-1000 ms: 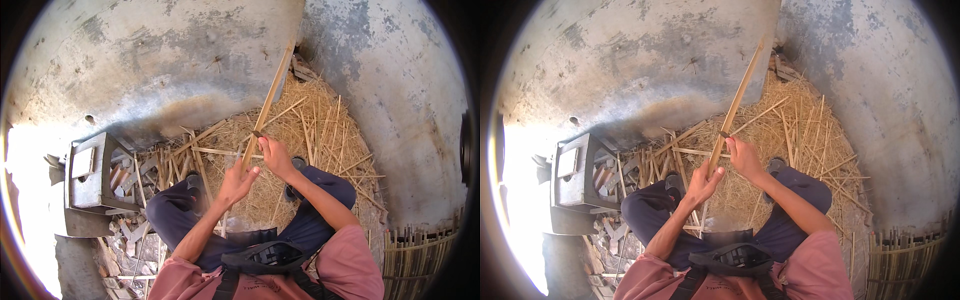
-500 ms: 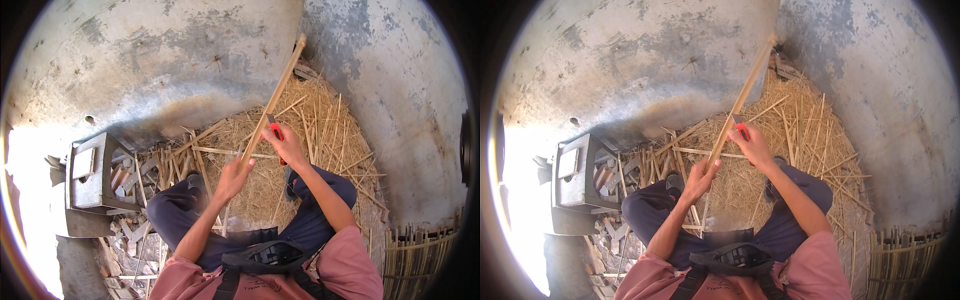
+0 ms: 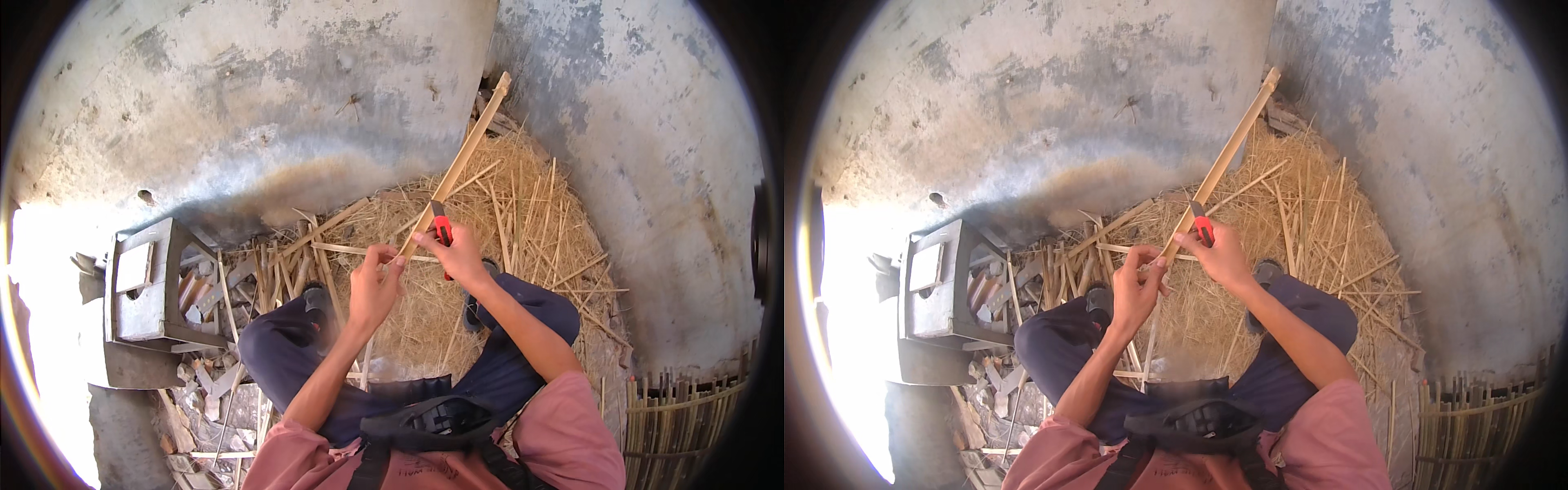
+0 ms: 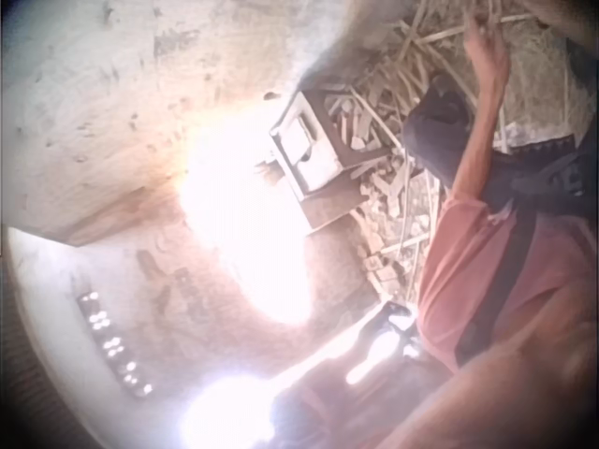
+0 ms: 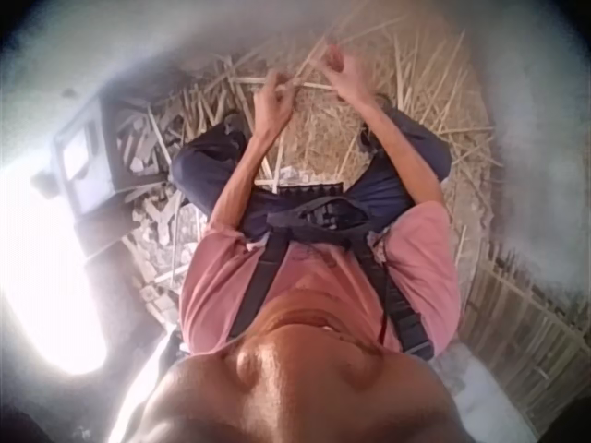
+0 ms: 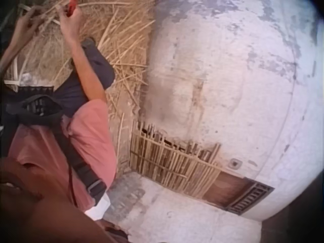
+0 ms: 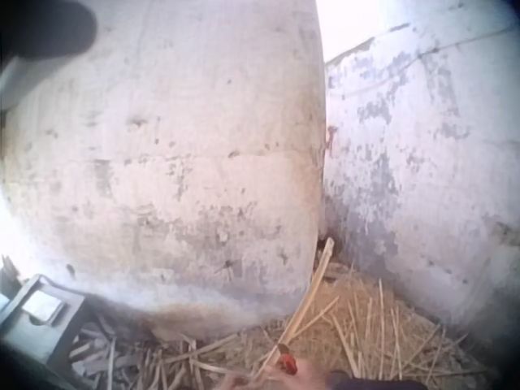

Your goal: The person uses a small utility knife to shave thin strips from a long piece of bamboo, repeatedly running the blade down the length of the wood while seated on the floor.

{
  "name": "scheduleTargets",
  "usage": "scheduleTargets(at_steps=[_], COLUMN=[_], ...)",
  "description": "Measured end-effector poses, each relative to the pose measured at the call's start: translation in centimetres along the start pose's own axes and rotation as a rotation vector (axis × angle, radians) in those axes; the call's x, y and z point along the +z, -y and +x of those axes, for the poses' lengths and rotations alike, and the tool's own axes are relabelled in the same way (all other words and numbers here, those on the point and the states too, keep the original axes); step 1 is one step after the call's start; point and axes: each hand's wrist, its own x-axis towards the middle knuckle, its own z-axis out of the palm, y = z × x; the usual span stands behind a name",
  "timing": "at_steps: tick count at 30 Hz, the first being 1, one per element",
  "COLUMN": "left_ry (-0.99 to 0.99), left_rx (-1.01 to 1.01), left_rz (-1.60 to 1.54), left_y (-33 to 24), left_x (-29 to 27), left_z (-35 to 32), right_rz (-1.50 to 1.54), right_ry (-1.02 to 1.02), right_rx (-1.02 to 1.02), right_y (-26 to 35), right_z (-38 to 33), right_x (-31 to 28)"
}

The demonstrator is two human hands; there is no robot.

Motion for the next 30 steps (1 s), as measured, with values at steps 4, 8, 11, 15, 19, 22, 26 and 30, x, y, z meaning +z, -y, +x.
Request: scheduleTargets(at_steps=[4,8,11,15,19,22,26,30], left_ry=[-0.007,-0.041,-0.055,-0.062,-0.051,-0.058,-0.1,-0.125], left_rx=[-0.053,-0.019,-0.026,-0.035,-0.051,-0.015,0.072,0.121], left_rz=[0.078,0.199,0.246,0.32,0.431,0.5,0.596,0.642], left_y=[-1.0,-0.2,0.0,-0.2,-0.3,0.2,1.0,1.0], left_x=[-0.2,-0.6,-0.6,-0.5,-0.4,-0.3,0.0,0.1], left_z=[0.2,0.4,0.3,0.1,0.2,0.2,0.1,0.1], right_rz=[-0.014,-0.08,-0.119,-0.222,-0.231,-0.302,-0.41,-0.498], right_ry=[0.026,0.091,0.134,0.166,0.286,0.237,0.193,0.188], right_rx=[-0.018,-0.042,-0.079,-0.09,-0.034,-0.123,-0.172,-0.225], right_y=[0.2,1.3,1.8,2.0,2.8,2.8,2.9,2.1], right_z=[0.0,-0.9,-1.9,-2.9,-3.3,-3.5,-4.4,-4.7], right_x=[-0.3,-0.3,-0.2,0.0,-0.4,0.1,1.2,1.8])
